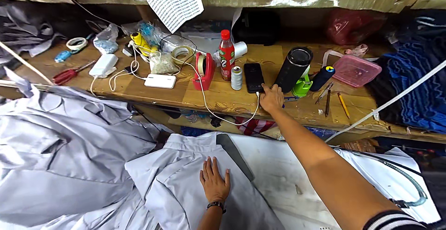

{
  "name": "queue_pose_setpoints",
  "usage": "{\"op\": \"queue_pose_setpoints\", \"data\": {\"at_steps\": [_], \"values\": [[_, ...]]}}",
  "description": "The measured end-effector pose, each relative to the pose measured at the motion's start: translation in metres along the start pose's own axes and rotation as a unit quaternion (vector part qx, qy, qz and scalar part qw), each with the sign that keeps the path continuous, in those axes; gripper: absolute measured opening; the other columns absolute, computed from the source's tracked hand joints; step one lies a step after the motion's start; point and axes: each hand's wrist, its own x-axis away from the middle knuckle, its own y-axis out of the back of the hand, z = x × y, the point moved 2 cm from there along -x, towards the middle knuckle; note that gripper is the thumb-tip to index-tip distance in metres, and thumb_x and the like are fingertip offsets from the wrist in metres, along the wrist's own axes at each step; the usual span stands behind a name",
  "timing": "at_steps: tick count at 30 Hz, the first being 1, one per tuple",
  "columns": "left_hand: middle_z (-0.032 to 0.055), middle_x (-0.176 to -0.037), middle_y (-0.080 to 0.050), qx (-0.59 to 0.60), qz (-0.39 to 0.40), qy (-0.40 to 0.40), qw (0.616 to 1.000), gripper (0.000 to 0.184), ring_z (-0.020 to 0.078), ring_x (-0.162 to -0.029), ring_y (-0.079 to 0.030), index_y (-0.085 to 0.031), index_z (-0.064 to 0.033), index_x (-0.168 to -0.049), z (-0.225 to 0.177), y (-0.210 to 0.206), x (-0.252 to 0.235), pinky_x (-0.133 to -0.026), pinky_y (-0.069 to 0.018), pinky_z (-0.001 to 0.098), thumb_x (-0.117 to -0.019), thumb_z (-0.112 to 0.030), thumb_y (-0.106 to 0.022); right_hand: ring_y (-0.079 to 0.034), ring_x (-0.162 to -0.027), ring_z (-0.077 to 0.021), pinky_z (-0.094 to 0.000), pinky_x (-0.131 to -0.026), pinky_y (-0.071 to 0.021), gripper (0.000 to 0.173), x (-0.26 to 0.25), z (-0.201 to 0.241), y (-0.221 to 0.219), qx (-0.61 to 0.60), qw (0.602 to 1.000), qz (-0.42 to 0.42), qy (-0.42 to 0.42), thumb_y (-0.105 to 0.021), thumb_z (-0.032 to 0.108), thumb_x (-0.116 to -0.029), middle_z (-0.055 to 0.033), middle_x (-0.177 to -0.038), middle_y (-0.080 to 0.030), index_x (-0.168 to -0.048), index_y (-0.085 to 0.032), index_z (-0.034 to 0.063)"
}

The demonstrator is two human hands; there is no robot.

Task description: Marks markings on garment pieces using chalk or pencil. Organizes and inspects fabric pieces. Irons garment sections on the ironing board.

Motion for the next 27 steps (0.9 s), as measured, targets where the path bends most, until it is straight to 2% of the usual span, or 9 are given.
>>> {"op": "queue_pose_setpoints", "data": {"at_steps": [4, 7, 10, 13, 15, 17, 20, 24, 27], "values": [[0.0158, -0.159, -0.045, -0.004, -0.004, 0.000, 1.000, 0.081, 0.0361, -0.150, -0.037, -0.049, -0.0108, -0.152, 0.000, 0.001, 0.000, -0.119, -0.0230, 0.0621, -0.0949, -0.064, -0.027, -0.050, -0.131, -0.0447, -0.0570, -0.099, -0.0457, 0.048, 0.002, 0.002, 0.001, -0.006, 1.000, 0.006, -0.003, -0.047, 0.026, -0.1032, -0.0283, -0.143, -0.050, -0.151, -0.054, 0.0203], [0.0154, -0.158, -0.046, -0.005, -0.004, -0.001, 1.000, 0.081, 0.0361, -0.149, -0.039, -0.051, -0.0107, -0.151, -0.001, 0.002, -0.001, -0.119, -0.0242, 0.0620, -0.0944, -0.063, -0.027, -0.053, -0.125, -0.0467, -0.0576, -0.097, -0.0469, 0.052, 0.022, 0.001, 0.010, -0.069, 0.995, -0.066, 0.020, -0.051, 0.020, -0.1007, -0.0304, -0.136, -0.053, -0.152, -0.051, 0.0123], [0.0142, -0.160, -0.044, -0.007, 0.006, 0.000, 1.000, 0.081, 0.0352, -0.150, -0.037, -0.049, -0.0122, -0.153, -0.002, 0.003, 0.000, -0.119, -0.0231, 0.0615, -0.0950, -0.064, -0.026, -0.057, -0.121, -0.0460, -0.0595, -0.096, -0.0501, 0.042, 0.080, -0.010, -0.004, -0.147, 0.982, -0.100, 0.060, -0.051, 0.019, -0.1004, -0.0294, -0.134, -0.055, -0.138, -0.056, 0.0012], [0.0163, -0.160, -0.044, -0.002, 0.016, -0.004, 1.000, 0.082, 0.0379, -0.150, -0.037, -0.048, -0.0101, -0.153, -0.002, 0.006, -0.002, -0.119, -0.0232, 0.0643, -0.0955, -0.064, -0.027, -0.061, -0.120, -0.0392, -0.0520, -0.099, -0.0523, 0.041, 0.162, -0.018, -0.053, -0.162, 0.983, 0.042, 0.074, -0.055, 0.021, -0.0989, -0.0267, -0.132, -0.059, -0.131, -0.060, -0.0027], [0.0177, -0.159, -0.044, 0.000, 0.017, -0.008, 1.000, 0.083, 0.0395, -0.149, -0.037, -0.047, -0.0087, -0.153, -0.001, 0.006, -0.002, -0.118, -0.0239, 0.0649, -0.0955, -0.064, -0.027, -0.061, -0.122, -0.0373, -0.0507, -0.100, -0.0521, 0.047, 0.217, -0.012, -0.079, -0.151, 0.973, 0.161, 0.069, -0.056, 0.025, -0.0991, -0.0244, -0.136, -0.059, -0.139, -0.057, 0.0006], [0.0187, -0.159, -0.044, -0.001, 0.012, -0.014, 1.000, 0.082, 0.0397, -0.149, -0.038, -0.047, -0.0074, -0.153, -0.001, 0.005, -0.002, -0.118, -0.0236, 0.0652, -0.0959, -0.064, -0.028, -0.061, -0.125, -0.0363, -0.0507, -0.102, -0.0511, 0.053, 0.254, -0.001, -0.094, -0.141, 0.960, 0.236, 0.048, -0.055, 0.030, -0.1017, -0.0224, -0.140, -0.058, -0.147, -0.051, 0.0032], [0.0192, -0.159, -0.044, -0.001, 0.001, -0.020, 1.000, 0.082, 0.0395, -0.149, -0.038, -0.047, -0.0065, -0.153, -0.001, 0.004, -0.003, -0.118, -0.0237, 0.0651, -0.0960, -0.063, -0.028, -0.057, -0.131, -0.0344, -0.0486, -0.106, -0.0489, 0.051, 0.267, 0.011, -0.098, -0.141, 0.954, 0.264, -0.004, -0.054, 0.033, -0.1032, -0.0211, -0.142, -0.057, -0.145, -0.052, 0.0036], [0.0199, -0.161, -0.040, 0.005, 0.006, -0.028, 1.000, 0.083, 0.0381, -0.151, -0.035, -0.042, -0.0048, -0.154, 0.000, 0.004, -0.003, -0.119, -0.0219, 0.0646, -0.0971, -0.063, -0.027, -0.064, -0.117, -0.0365, -0.0560, -0.098, -0.0492, 0.043, 0.247, 0.004, -0.092, -0.205, 0.918, 0.338, -0.030, -0.052, 0.039, -0.1069, -0.0223, -0.122, -0.067, -0.124, -0.064, 0.0004], [0.0199, -0.162, -0.037, 0.001, 0.020, -0.028, 0.999, 0.082, 0.0377, -0.152, -0.032, -0.038, -0.0038, -0.157, -0.001, 0.005, -0.005, -0.120, -0.0209, 0.0642, -0.0982, -0.061, -0.031, -0.062, -0.110, -0.0344, -0.0506, -0.096, -0.0505, 0.036, 0.247, -0.023, -0.075, -0.312, 0.916, 0.251, -0.015, -0.060, 0.032, -0.1037, -0.0216, -0.118, -0.062, -0.114, -0.067, -0.0012]]}}
